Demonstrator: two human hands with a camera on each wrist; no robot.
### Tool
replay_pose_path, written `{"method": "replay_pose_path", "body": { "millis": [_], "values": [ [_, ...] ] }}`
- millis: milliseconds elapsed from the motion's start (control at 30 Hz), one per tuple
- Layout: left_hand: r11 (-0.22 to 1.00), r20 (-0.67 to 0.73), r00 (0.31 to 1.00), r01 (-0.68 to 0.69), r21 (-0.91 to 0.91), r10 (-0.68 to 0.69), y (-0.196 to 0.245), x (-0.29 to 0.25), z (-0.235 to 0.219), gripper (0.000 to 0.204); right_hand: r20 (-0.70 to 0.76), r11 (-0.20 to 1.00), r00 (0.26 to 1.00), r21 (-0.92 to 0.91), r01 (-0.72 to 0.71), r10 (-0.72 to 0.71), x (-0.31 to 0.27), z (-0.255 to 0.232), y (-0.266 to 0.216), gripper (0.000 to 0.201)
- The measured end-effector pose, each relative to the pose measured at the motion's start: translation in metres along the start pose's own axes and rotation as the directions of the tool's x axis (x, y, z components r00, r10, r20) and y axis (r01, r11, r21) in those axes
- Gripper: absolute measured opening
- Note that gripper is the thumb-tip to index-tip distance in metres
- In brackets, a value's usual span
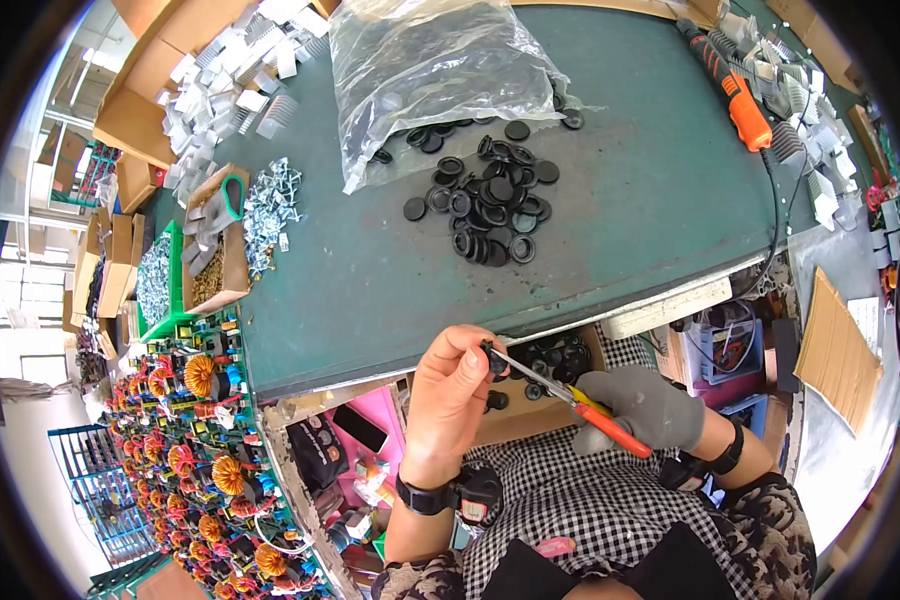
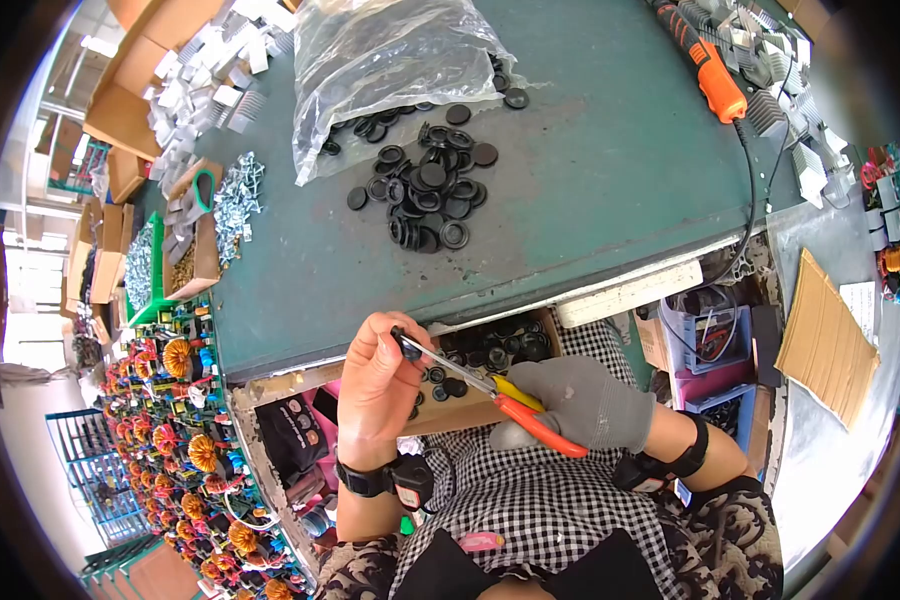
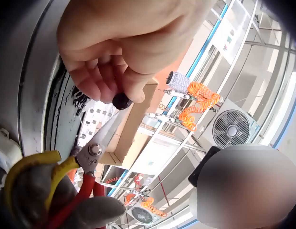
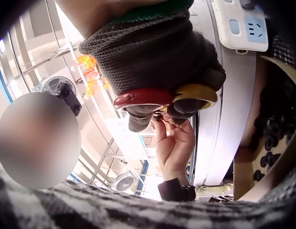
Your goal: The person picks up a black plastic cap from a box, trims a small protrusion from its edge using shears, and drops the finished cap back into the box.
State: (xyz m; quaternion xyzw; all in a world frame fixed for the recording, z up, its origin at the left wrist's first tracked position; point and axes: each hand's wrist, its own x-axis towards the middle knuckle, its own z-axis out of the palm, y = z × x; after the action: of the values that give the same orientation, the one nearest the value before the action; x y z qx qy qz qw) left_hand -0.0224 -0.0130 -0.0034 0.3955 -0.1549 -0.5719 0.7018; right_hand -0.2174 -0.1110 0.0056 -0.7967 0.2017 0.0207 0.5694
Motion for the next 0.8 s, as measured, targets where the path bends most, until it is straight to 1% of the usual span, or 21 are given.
{"method": "replay_pose_path", "body": {
  "millis": [33,100,133,167,200,233,267,300,333,367,400,433,467,500,567,600,633,700,733,767,800],
  "values": [
    [1.0,0.003,1.0,0.001,0.002,-0.001,0.003,0.0,-0.001,0.021,0.001,1.0,1.0,-0.03,-0.005,0.005,-0.001,-0.001,0.002,0.06],
    [0.955,-0.035,0.996,-0.064,0.288,0.077,0.011,-0.001,-0.006,0.021,-0.002,0.998,1.0,-0.059,-0.011,0.011,-0.006,-0.004,0.004,0.057],
    [0.901,-0.069,0.995,-0.029,0.432,0.065,0.02,-0.004,-0.005,0.022,-0.02,0.997,0.998,0.057,-0.058,0.06,-0.011,-0.007,0.005,0.054],
    [0.901,-0.067,0.996,-0.031,0.433,0.066,0.028,-0.003,-0.002,0.022,-0.032,0.98,0.994,0.172,-0.102,0.109,-0.014,-0.01,0.005,0.052],
    [0.579,0.139,0.985,-0.173,0.797,0.103,0.037,0.0,0.001,0.024,-0.103,0.972,0.986,0.206,-0.109,0.132,-0.017,-0.013,0.006,0.048],
    [0.121,0.33,0.943,-0.332,0.936,0.036,0.043,0.003,0.006,0.027,-0.103,0.972,0.986,0.207,-0.11,0.134,-0.017,-0.014,0.005,0.048],
    [0.049,0.319,0.947,-0.32,0.946,0.037,0.045,0.006,0.011,0.034,-0.184,0.977,0.981,0.213,-0.021,0.061,-0.017,-0.016,0.003,0.047],
    [0.049,0.317,0.947,-0.319,0.947,0.042,0.043,0.014,0.013,0.034,-0.264,0.975,0.964,0.209,0.072,-0.015,-0.016,-0.018,0.003,0.047],
    [-0.065,0.349,0.916,-0.343,0.937,0.196,0.042,0.024,0.016,0.034,-0.273,0.978,0.962,0.193,0.078,-0.023,-0.015,-0.017,0.002,0.047],
    [-0.179,0.388,0.858,-0.346,0.921,0.337,0.041,0.034,0.016,0.034,-0.272,0.979,0.962,0.189,0.078,-0.024,-0.014,-0.015,0.001,0.047],
    [-0.178,0.389,0.856,-0.347,0.921,0.341,0.041,0.047,0.015,0.034,-0.257,0.971,0.966,0.229,0.071,-0.01,-0.014,-0.012,0.001,0.047],
    [-0.303,0.433,0.811,-0.331,0.894,0.393,0.04,0.061,0.012,0.033,-0.241,0.962,0.97,0.266,0.064,0.002,-0.013,-0.011,0.001,0.048],
    [-0.422,0.48,0.762,-0.299,0.856,0.435,0.039,0.069,0.008,0.032,-0.243,0.983,0.97,0.176,0.045,-0.001,-0.013,-0.01,0.002,0.049],
    [-0.421,0.48,0.759,-0.299,0.857,0.439,0.037,0.072,0.004,0.032,-0.242,0.984,0.97,0.171,0.046,-0.003,-0.014,-0.01,0.0,0.049],
    [-0.344,0.446,0.773,-0.31,0.886,0.452,0.036,0.078,-0.001,0.032,-0.234,0.977,0.972,0.21,0.023,0.028,-0.014,-0.01,-0.003,0.049],
    [-0.344,0.446,0.775,-0.311,0.886,0.448,0.036,0.077,-0.002,0.032,-0.244,0.984,0.97,0.169,0.047,-0.004,-0.014,-0.01,-0.002,0.051],
    [-0.33,0.429,0.766,-0.296,0.897,0.479,0.035,0.073,-0.003,0.032,-0.245,0.984,0.97,0.174,0.045,-0.001,-0.013,-0.01,-0.002,0.051],
    [-0.316,0.408,0.759,-0.277,0.908,0.507,0.034,0.063,-0.006,0.032,-0.273,0.999,0.962,-0.05,-0.002,-0.012,-0.01,-0.01,-0.001,0.058],
    [-0.12,0.256,0.815,-0.227,0.966,0.52,0.034,0.056,-0.006,0.031,-0.271,0.999,0.963,-0.046,-0.002,-0.01,-0.008,-0.011,-0.003,0.058],
    [0.079,0.101,0.86,-0.161,0.984,0.501,0.034,0.05,-0.006,0.03,-0.266,0.977,0.962,-0.212,0.004,-0.062,-0.005,-0.012,-0.006,0.062],
    [0.166,0.043,0.873,-0.14,0.976,0.486,0.032,0.046,-0.009,0.029,-0.25,0.928,0.962,-0.372,0.012,-0.113,-0.002,-0.013,-0.009,0.066]
  ]
}}
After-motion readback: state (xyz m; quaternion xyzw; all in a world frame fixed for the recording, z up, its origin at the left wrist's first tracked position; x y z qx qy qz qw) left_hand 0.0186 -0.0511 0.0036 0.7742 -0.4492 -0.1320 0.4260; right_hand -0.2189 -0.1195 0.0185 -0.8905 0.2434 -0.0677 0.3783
